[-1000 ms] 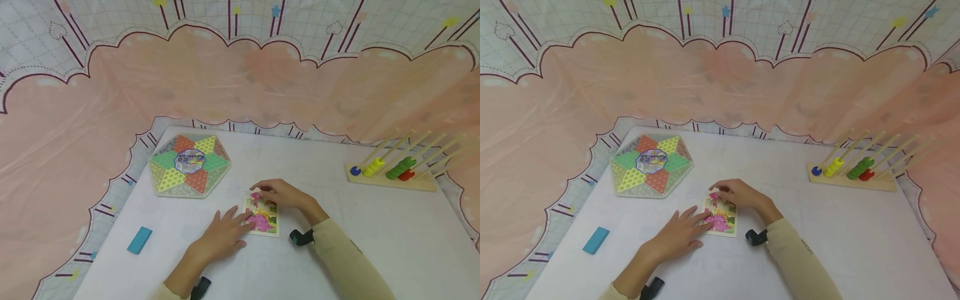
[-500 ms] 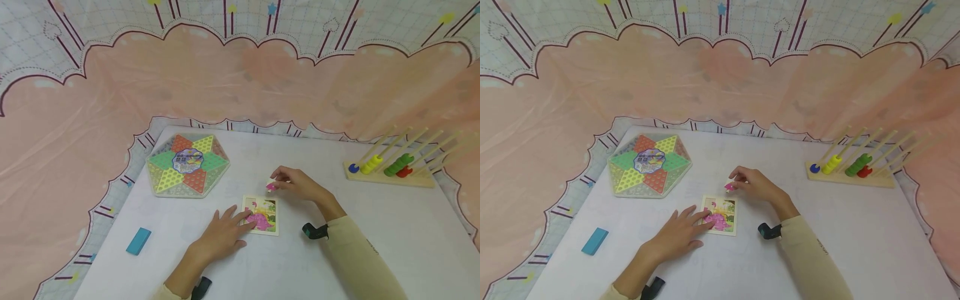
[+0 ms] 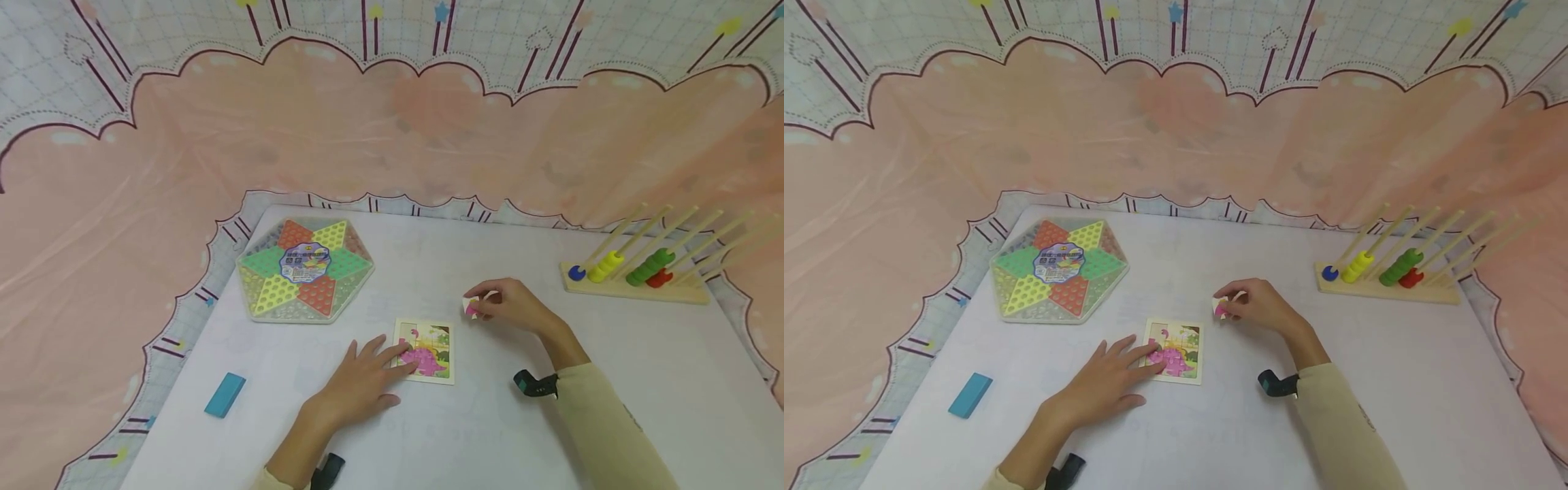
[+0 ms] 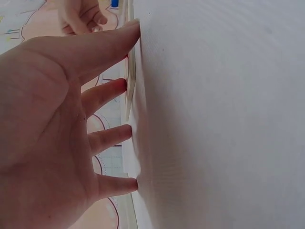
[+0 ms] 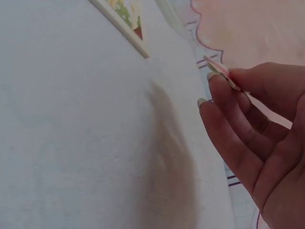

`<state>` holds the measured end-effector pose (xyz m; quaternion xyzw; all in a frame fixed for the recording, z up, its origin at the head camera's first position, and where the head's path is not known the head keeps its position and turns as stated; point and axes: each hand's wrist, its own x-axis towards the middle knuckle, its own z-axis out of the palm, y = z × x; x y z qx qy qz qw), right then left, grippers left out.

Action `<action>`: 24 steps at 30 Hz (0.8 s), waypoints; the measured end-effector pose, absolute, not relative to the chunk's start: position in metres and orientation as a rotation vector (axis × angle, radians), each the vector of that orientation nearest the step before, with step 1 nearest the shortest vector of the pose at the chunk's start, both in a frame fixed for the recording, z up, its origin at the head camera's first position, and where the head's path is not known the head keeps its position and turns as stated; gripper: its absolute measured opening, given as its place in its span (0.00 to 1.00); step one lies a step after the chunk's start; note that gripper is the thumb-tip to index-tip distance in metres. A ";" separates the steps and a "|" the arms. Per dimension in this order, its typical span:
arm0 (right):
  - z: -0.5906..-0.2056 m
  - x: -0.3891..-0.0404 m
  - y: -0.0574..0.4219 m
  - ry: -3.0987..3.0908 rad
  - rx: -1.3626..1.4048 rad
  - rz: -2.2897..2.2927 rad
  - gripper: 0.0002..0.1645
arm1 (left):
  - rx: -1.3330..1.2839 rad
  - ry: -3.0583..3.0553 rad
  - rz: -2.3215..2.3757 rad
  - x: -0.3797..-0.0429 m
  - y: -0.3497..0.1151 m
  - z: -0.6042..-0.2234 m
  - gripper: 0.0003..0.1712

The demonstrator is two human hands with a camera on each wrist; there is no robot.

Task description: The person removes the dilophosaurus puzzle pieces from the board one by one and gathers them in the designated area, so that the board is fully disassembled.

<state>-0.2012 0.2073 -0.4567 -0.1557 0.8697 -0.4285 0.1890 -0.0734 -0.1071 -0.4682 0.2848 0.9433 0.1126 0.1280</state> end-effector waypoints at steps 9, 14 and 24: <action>-0.473 -0.194 0.207 2.504 -0.314 -1.166 0.13 | 0.798 2.733 0.394 -0.073 -0.107 -0.469 0.34; -0.483 -0.192 0.201 2.525 -0.234 -1.218 0.13 | 0.787 2.729 0.405 -0.073 -0.107 -0.470 0.34; -0.487 -0.198 0.196 2.614 -0.104 -1.238 0.14 | 0.787 2.738 0.419 -0.073 -0.106 -0.470 0.33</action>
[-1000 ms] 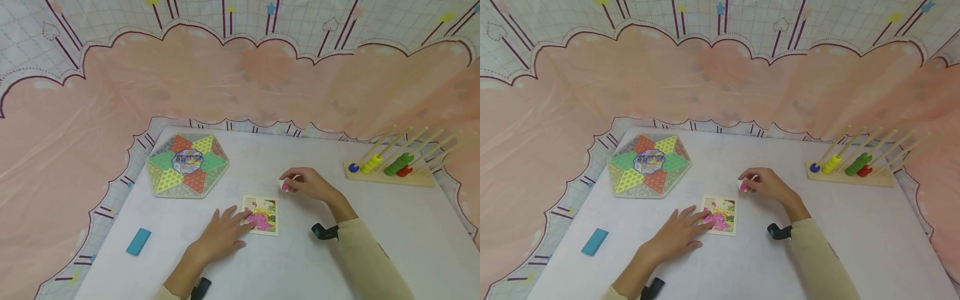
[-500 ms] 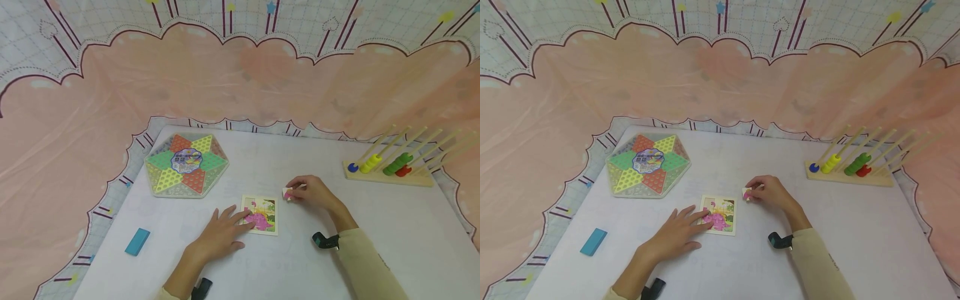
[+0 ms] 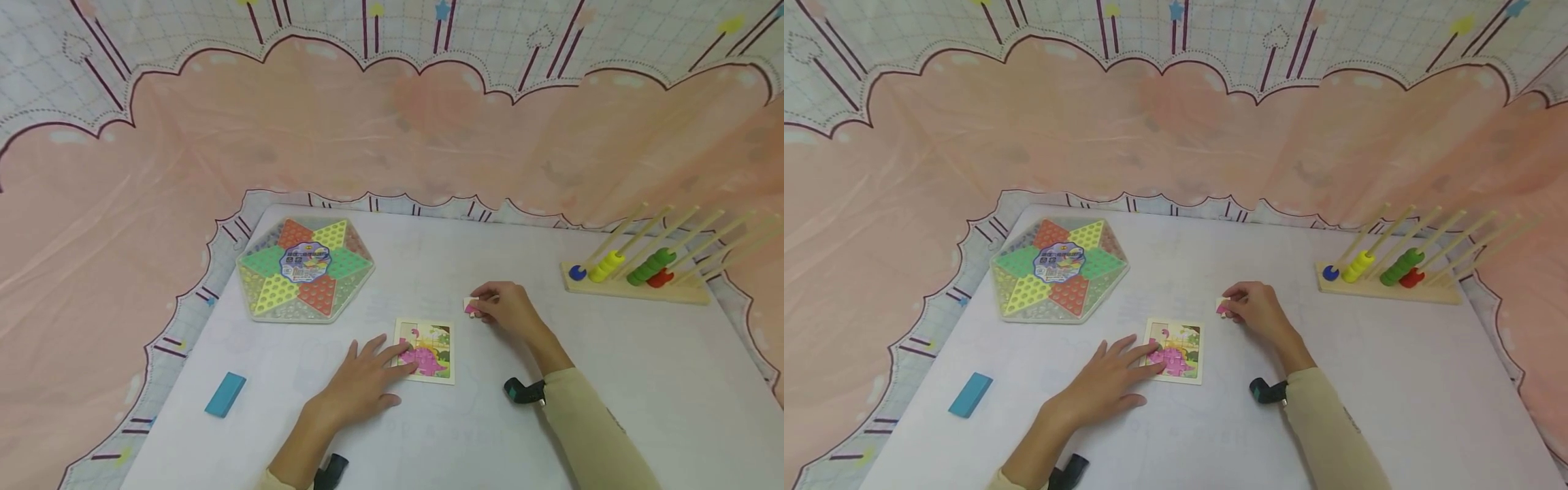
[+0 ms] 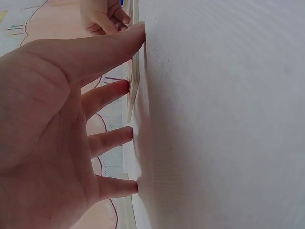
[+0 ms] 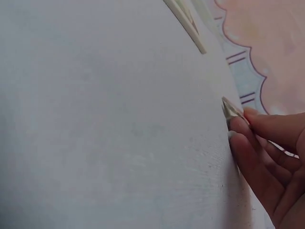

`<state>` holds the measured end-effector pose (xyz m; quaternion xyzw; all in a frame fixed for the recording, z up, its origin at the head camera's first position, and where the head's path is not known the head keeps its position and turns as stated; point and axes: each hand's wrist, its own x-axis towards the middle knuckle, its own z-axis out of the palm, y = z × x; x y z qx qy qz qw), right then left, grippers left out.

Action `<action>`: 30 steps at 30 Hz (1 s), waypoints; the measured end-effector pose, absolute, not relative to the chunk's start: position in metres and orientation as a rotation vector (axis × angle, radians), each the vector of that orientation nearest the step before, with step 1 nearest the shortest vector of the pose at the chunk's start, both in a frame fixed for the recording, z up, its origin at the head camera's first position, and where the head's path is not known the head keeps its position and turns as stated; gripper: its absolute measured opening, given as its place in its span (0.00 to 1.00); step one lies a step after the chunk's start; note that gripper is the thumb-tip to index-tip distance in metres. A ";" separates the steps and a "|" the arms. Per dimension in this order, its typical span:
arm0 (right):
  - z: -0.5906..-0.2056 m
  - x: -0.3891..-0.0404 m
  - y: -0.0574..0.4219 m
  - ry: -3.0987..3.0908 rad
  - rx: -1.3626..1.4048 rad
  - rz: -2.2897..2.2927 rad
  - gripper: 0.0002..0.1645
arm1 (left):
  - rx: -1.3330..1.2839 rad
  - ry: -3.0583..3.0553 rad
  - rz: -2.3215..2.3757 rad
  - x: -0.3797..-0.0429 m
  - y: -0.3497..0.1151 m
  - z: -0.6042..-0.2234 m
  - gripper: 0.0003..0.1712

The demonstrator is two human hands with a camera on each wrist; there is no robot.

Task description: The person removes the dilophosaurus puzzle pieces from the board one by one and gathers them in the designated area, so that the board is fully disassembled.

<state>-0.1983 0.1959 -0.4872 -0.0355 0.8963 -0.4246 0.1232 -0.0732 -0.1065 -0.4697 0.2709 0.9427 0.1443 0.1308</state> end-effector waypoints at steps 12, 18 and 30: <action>-0.483 -0.204 0.191 2.861 -0.186 -0.957 0.14 | 0.784 2.742 0.420 -0.074 -0.107 -0.468 0.34; -0.485 -0.205 0.191 2.870 -0.205 -0.945 0.12 | 0.785 2.743 0.420 -0.074 -0.107 -0.469 0.33; -0.488 -0.205 0.189 2.889 -0.204 -0.904 0.06 | 0.781 2.742 0.417 -0.074 -0.106 -0.470 0.33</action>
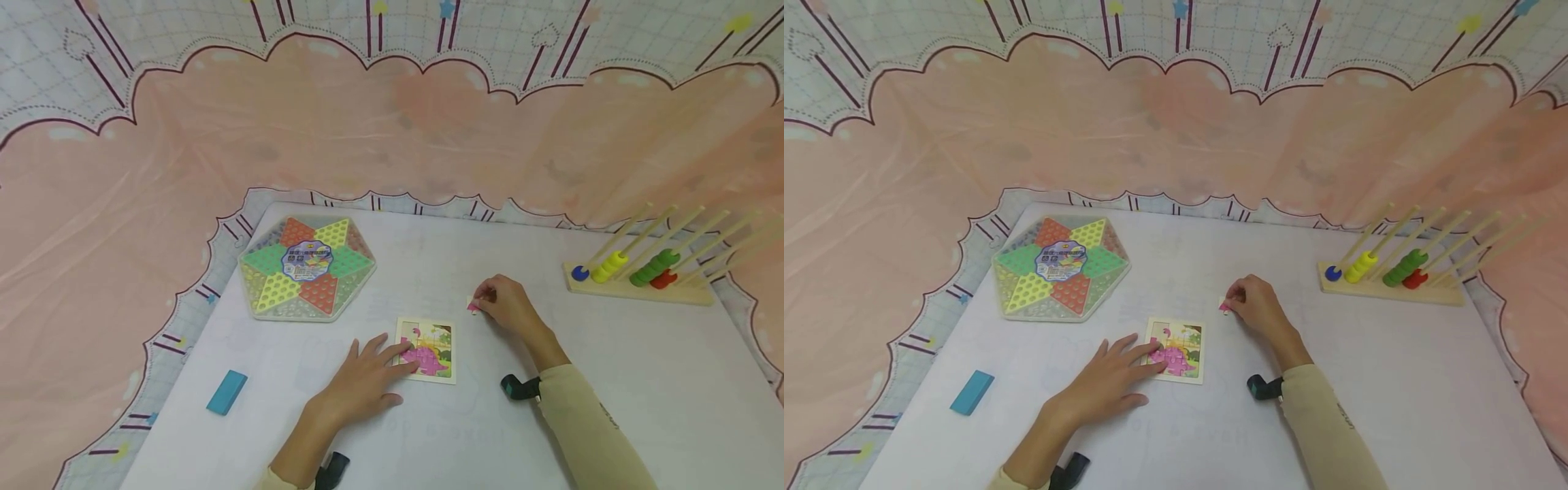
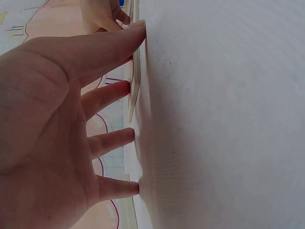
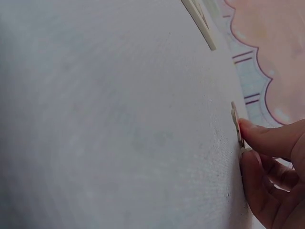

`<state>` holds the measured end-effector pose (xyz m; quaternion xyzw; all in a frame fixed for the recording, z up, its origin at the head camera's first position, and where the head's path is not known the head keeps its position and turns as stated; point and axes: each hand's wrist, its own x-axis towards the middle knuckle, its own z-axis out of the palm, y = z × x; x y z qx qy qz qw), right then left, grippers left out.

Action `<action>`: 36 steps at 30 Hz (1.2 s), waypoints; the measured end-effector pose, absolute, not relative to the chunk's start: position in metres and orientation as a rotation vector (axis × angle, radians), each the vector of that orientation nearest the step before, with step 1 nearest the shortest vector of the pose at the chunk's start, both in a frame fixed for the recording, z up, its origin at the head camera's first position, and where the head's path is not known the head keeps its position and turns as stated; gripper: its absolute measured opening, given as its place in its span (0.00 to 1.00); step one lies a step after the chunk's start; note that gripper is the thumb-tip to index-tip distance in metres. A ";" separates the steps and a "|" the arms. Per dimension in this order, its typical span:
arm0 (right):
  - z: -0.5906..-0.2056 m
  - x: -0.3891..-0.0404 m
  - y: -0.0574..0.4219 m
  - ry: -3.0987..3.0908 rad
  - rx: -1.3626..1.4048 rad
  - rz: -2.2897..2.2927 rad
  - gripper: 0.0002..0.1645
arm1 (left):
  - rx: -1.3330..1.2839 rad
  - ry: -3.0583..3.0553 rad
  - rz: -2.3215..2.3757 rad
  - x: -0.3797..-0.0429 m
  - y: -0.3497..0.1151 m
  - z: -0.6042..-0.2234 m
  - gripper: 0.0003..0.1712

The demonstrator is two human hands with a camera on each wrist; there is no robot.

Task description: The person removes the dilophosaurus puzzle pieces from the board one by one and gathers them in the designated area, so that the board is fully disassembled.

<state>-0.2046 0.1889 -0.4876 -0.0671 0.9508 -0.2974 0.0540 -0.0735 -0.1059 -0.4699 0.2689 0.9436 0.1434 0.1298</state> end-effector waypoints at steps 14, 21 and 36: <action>-0.487 -0.205 0.189 2.884 -0.247 -0.899 0.14 | 0.763 2.728 0.388 -0.071 -0.102 -0.468 0.36; -0.475 -0.203 0.182 2.884 -0.254 -0.834 0.19 | 0.768 2.730 0.383 -0.071 -0.102 -0.468 0.35; -0.458 -0.196 0.149 2.680 -0.703 -0.862 0.20 | 0.763 2.735 0.372 -0.075 -0.102 -0.471 0.34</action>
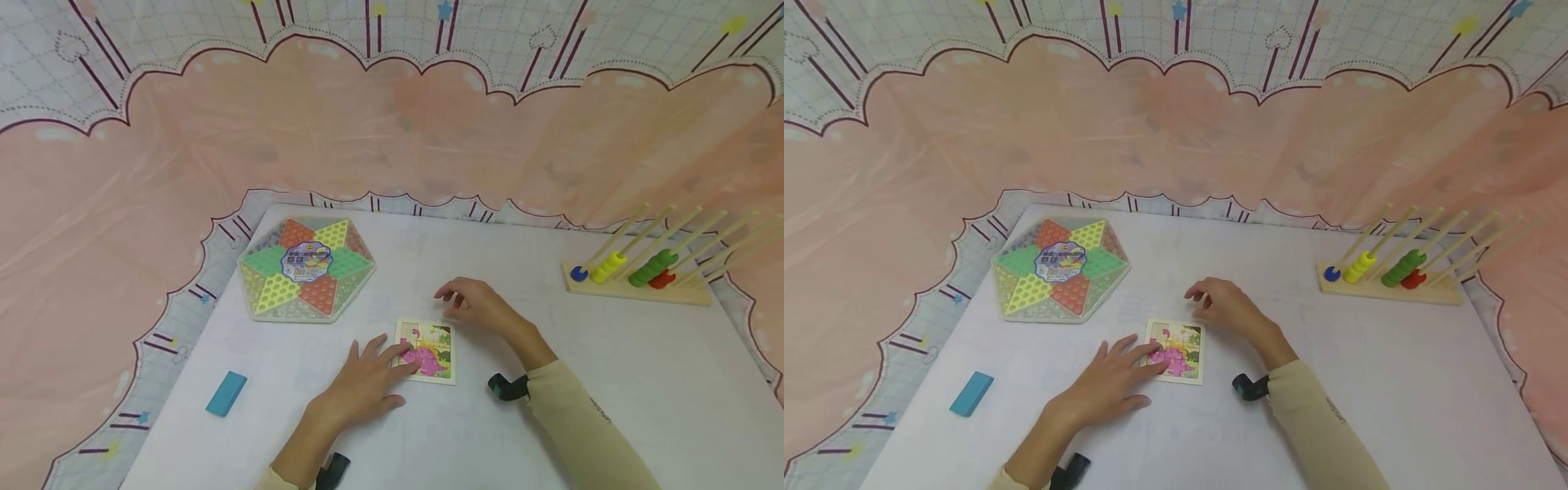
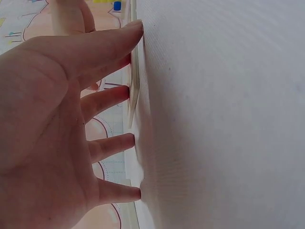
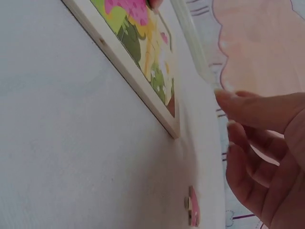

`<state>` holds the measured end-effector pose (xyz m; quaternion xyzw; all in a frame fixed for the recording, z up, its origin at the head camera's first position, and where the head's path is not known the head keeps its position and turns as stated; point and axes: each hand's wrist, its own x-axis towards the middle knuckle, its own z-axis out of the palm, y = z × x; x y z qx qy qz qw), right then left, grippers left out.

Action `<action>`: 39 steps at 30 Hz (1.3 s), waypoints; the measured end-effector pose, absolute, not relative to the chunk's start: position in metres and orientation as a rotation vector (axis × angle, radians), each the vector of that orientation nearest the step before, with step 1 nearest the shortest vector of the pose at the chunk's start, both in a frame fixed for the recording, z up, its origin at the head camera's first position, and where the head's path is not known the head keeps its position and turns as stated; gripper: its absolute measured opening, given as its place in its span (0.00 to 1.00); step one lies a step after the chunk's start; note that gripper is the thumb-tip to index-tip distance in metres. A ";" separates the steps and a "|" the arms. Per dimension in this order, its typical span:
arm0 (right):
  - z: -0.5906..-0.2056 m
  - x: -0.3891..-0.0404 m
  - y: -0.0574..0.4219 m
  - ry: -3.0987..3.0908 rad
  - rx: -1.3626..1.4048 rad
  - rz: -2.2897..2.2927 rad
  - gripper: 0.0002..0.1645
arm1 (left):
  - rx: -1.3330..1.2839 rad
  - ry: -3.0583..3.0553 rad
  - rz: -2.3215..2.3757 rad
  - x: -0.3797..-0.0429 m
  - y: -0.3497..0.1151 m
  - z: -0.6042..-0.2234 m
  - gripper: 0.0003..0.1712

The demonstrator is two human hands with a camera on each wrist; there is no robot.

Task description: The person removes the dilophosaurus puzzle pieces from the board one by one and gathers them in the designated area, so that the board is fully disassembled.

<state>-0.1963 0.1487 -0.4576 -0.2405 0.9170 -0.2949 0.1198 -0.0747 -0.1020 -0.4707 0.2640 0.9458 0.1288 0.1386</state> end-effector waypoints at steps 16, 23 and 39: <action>-0.466 -0.189 0.137 2.364 -0.908 -0.765 0.21 | 0.789 2.749 0.372 -0.075 -0.103 -0.472 0.34; -0.465 -0.189 0.134 2.387 -0.891 -0.712 0.21 | 0.802 2.759 0.385 -0.074 -0.103 -0.469 0.33; -0.465 -0.193 0.118 2.430 -0.898 -0.614 0.15 | 0.777 2.758 0.379 -0.075 -0.102 -0.473 0.33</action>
